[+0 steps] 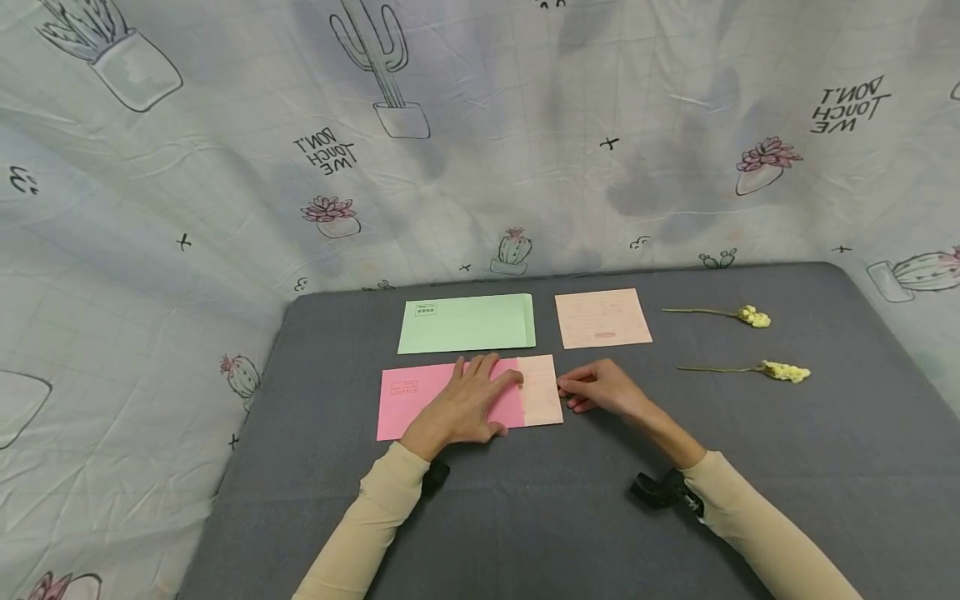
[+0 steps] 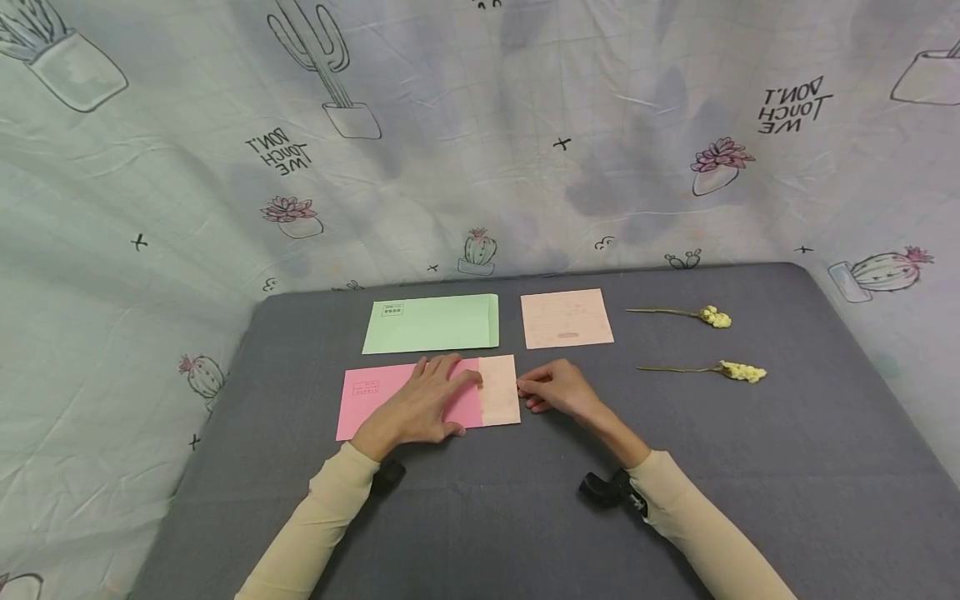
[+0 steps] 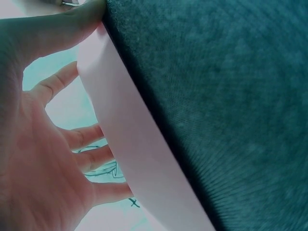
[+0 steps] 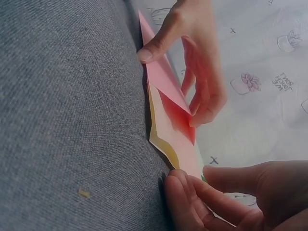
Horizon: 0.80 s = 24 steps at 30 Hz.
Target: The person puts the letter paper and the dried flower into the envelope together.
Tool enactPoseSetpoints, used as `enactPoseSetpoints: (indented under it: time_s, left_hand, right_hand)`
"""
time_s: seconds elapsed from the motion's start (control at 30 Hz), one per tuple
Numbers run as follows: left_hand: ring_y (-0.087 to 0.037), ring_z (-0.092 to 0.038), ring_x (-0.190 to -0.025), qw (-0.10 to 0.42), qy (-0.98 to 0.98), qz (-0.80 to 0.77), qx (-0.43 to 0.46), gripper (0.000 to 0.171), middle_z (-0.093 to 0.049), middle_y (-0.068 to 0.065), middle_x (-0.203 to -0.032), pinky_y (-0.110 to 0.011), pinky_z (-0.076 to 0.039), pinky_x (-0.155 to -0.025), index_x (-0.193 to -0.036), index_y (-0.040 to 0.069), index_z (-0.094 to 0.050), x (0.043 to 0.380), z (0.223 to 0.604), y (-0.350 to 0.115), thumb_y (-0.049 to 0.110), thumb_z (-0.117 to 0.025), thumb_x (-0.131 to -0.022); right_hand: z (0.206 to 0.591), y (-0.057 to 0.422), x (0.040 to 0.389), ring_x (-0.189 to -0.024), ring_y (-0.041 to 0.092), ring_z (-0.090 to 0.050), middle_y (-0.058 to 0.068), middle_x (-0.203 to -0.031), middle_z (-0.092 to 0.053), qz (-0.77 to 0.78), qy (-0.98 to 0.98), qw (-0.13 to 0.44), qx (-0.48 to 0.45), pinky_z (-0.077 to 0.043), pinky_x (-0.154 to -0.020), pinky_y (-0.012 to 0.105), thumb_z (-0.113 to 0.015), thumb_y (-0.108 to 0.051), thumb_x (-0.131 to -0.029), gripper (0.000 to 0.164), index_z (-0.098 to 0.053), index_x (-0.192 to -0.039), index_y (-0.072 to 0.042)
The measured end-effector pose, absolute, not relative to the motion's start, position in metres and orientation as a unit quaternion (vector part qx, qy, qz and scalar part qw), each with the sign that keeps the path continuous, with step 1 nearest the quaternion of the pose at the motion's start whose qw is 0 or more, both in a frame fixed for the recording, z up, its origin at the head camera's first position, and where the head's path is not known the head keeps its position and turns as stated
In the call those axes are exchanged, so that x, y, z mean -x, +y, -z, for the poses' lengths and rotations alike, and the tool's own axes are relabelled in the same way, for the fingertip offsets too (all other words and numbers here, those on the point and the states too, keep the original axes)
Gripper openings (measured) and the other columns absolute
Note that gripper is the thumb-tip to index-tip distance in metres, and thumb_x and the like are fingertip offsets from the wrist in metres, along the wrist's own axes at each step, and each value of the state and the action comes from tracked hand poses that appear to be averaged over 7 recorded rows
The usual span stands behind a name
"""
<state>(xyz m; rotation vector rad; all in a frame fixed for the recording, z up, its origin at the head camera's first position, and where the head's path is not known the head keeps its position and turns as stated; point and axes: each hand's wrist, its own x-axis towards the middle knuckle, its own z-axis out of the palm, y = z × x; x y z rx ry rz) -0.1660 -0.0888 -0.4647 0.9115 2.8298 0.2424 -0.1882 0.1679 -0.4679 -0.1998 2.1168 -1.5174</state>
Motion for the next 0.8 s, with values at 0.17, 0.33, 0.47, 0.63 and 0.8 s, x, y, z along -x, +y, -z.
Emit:
enactPoseSetpoints:
  time_s: [0.17, 0.33, 0.47, 0.63, 0.8]
  left_hand:
    - [-0.03, -0.032, -0.136, 0.082, 0.946, -0.078, -0.303, 0.075, -0.037, -0.012, -0.144, -0.062, -0.021, -0.111, -0.139, 0.028, -0.046, 0.166, 0.464, -0.088, 0.043, -0.08, -0.074]
    - [-0.029, -0.032, -0.136, 0.085, 0.947, -0.075, -0.301, 0.076, -0.036, -0.012, -0.146, -0.062, -0.021, -0.112, -0.14, 0.029, -0.045, 0.166, 0.464, -0.088, 0.043, -0.08, -0.074]
    - [-0.029, -0.032, -0.136, 0.083, 0.946, -0.077, -0.303, 0.076, -0.036, -0.011, -0.146, -0.062, -0.021, -0.112, -0.14, 0.029, -0.045, 0.166, 0.464, -0.089, 0.043, -0.08, -0.074]
    - [-0.029, -0.032, -0.136, 0.078, 0.945, -0.078, -0.307, 0.075, -0.037, -0.012, -0.144, -0.062, -0.022, -0.112, -0.14, 0.029, -0.045, 0.166, 0.464, -0.089, 0.043, -0.08, -0.075]
    - [-0.029, -0.033, -0.135, 0.073, 0.945, -0.075, -0.309, 0.076, -0.037, -0.012, -0.143, -0.062, -0.023, -0.111, -0.14, 0.029, -0.045, 0.166, 0.464, -0.09, 0.043, -0.08, -0.074]
  right_hand:
    - [0.468, 0.166, 0.189, -0.07, 0.013, -0.065, 0.015, -0.091, -0.071, 0.552, 0.787, 0.266, 0.078, -0.058, -0.066, 0.029, -0.06, -0.008, -0.097, 0.028, -0.065, -0.113, 0.014]
    - [0.468, 0.162, 0.189, -0.071, 0.012, -0.066, 0.015, -0.091, -0.072, 0.55, 0.786, 0.273, 0.08, -0.058, -0.067, 0.03, -0.061, -0.01, -0.096, 0.028, -0.066, -0.113, 0.013]
    - [0.467, 0.158, 0.189, -0.073, 0.013, -0.067, 0.016, -0.093, -0.072, 0.557, 0.778, 0.279, 0.085, -0.058, -0.068, 0.029, -0.061, -0.01, -0.097, 0.029, -0.066, -0.114, 0.013]
    - [0.467, 0.153, 0.188, -0.074, 0.012, -0.067, 0.019, -0.096, -0.072, 0.578, 0.758, 0.29, 0.09, -0.058, -0.069, 0.029, -0.06, -0.01, -0.097, 0.03, -0.065, -0.114, 0.014]
    - [0.472, 0.149, 0.187, -0.077, 0.013, -0.068, 0.021, -0.1, -0.072, 0.59, 0.744, 0.295, 0.107, -0.058, -0.071, 0.03, -0.06, -0.011, -0.098, 0.031, -0.064, -0.116, 0.014]
